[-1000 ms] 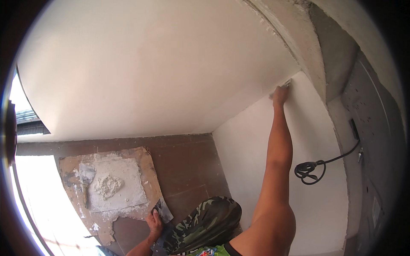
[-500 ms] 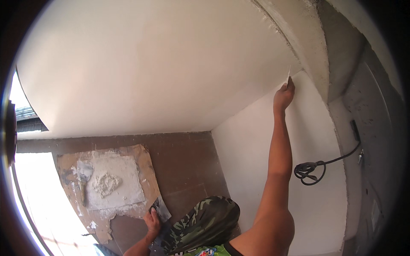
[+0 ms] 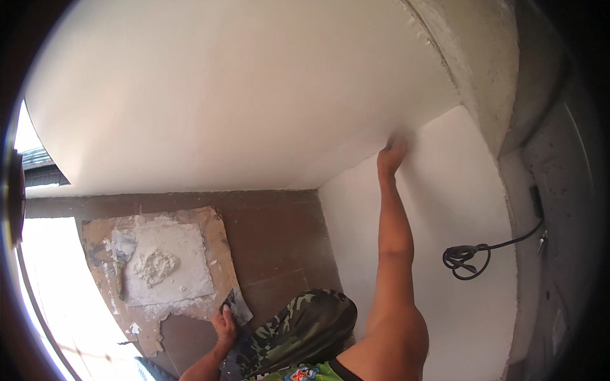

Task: The person scoops white plaster from a cardboard sheet using a trowel and applies it to a wall corner and ceiling edge. They repeatedly smooth the surface with a putty knife, working along the junction between wall and ceiling.

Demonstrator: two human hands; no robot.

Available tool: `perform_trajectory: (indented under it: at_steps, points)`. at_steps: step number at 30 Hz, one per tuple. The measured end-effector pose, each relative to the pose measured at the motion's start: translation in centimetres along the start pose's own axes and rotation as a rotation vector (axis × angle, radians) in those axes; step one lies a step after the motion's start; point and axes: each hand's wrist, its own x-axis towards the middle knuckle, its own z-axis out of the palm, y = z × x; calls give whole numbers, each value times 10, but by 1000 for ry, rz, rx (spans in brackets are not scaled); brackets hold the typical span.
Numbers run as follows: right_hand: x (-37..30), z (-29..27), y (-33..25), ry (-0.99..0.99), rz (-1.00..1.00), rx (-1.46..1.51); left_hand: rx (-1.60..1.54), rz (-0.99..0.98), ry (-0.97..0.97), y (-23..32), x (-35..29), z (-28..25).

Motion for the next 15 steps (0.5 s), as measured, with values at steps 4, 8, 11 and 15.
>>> perform_trajectory:
  at_steps: [4,8,11,15]
  points:
    - [-46,6,-15,-160,104,226,-34,17,8,-3,0,-1]
    - [-34,-18,6,-201,529,255,-50,-8,-19,-9,1,0]
    - [24,-45,28,-31,527,396,-45,59,21,-12,1,1]
    - [106,-85,35,85,287,141,-113,-38,-8,-10,0,1]
